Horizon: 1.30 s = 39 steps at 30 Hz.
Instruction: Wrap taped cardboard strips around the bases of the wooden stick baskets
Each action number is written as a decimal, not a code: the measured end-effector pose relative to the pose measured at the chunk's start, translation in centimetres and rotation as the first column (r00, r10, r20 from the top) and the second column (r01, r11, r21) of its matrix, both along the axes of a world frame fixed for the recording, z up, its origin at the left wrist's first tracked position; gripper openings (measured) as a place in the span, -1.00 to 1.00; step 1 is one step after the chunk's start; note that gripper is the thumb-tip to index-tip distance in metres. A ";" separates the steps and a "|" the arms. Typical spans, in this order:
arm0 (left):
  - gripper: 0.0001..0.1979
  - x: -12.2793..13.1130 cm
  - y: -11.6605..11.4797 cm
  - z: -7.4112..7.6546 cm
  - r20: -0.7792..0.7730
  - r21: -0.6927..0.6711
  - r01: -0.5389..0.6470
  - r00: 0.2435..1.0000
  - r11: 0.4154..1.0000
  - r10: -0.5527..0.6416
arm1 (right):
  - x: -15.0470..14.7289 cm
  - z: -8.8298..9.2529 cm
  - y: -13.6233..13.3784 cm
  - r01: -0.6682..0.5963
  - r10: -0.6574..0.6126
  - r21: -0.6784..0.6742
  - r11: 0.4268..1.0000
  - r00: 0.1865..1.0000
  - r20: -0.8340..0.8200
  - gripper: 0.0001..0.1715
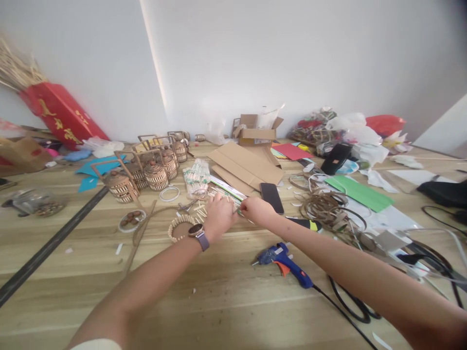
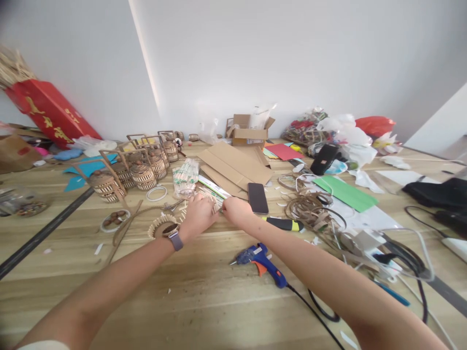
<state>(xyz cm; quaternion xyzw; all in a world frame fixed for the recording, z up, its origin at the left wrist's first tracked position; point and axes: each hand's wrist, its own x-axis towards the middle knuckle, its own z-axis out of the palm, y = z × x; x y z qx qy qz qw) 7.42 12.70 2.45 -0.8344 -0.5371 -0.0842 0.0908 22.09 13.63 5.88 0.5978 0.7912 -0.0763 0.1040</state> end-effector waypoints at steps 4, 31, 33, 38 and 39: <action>-0.76 0.6 -1.4 0.6 0.050 0.037 -0.011 0.999 0.999 0.009 | -0.5 0.6 -0.7 -0.009 0.009 -0.007 1.000 1.000 -0.025 -0.64; -0.82 -0.5 -10.5 4.6 0.415 0.247 0.143 0.878 0.959 -0.238 | 2.0 7.0 -12.1 -0.260 0.296 0.481 0.837 0.955 0.000 -0.77; -0.83 -0.8 -11.6 4.9 0.476 0.219 0.105 0.856 0.970 -0.200 | 1.9 6.3 -13.0 -0.256 0.334 0.544 0.799 0.941 -0.047 -0.75; -0.79 -1.2 -14.4 5.3 0.629 0.161 0.011 0.770 0.987 -0.111 | 0.5 4.0 -15.6 -0.144 0.412 0.722 0.677 0.887 -0.208 -0.67; -0.79 -1.3 -14.8 5.3 0.667 0.150 0.006 0.738 0.989 -0.105 | 0.1 3.6 -16.1 -0.117 0.420 0.735 0.668 0.874 -0.243 -0.67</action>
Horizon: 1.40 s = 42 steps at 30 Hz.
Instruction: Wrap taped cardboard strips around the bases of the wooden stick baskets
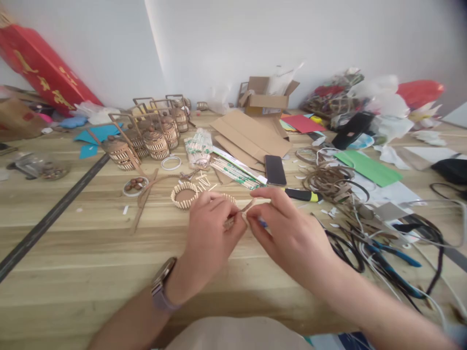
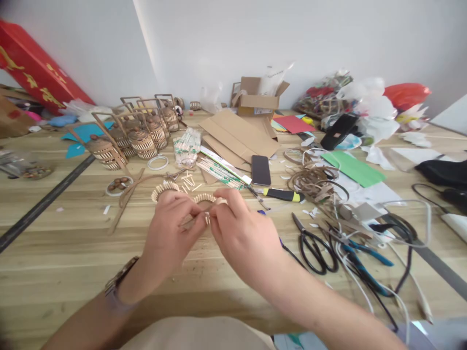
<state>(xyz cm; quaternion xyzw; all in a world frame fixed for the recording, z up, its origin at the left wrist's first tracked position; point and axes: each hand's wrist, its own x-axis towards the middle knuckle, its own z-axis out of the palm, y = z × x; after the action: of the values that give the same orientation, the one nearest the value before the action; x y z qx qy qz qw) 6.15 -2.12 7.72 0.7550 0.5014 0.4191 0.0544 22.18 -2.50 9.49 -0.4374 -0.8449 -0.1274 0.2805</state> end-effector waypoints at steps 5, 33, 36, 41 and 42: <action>-0.79 -2.6 -0.7 0.0 0.164 -0.028 -0.104 0.981 0.994 0.108 | 0.5 -2.2 -2.0 0.020 -0.035 -0.075 0.997 0.977 -0.209 -0.77; -0.78 -3.4 -2.9 -4.3 0.173 -0.415 0.135 0.983 0.900 -0.068 | 4.6 -13.4 -7.4 0.166 -0.179 -0.235 0.958 0.983 -0.036 -0.70; -0.77 -3.3 -2.9 -4.5 0.148 -0.469 0.143 0.986 0.872 -0.082 | 6.2 -13.4 -7.1 0.137 -0.167 -0.315 0.939 0.983 -0.073 -0.61; -0.76 -2.7 -2.8 -4.8 0.162 -0.575 0.135 0.986 0.807 -0.050 | 13.3 -12.5 -5.5 0.589 -0.614 -0.306 0.748 0.789 0.017 -0.64; -0.76 -2.6 -2.8 -4.8 0.181 -0.582 0.144 0.982 0.800 -0.045 | 14.8 -12.5 -5.1 0.669 -0.674 -0.338 0.662 0.729 0.123 -0.62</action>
<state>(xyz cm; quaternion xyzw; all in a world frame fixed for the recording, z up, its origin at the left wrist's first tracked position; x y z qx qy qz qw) 3.57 -4.89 2.89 0.6888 0.5627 0.2968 0.3476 36.98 -7.60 -3.04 -0.7619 -0.6306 -0.0621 0.1340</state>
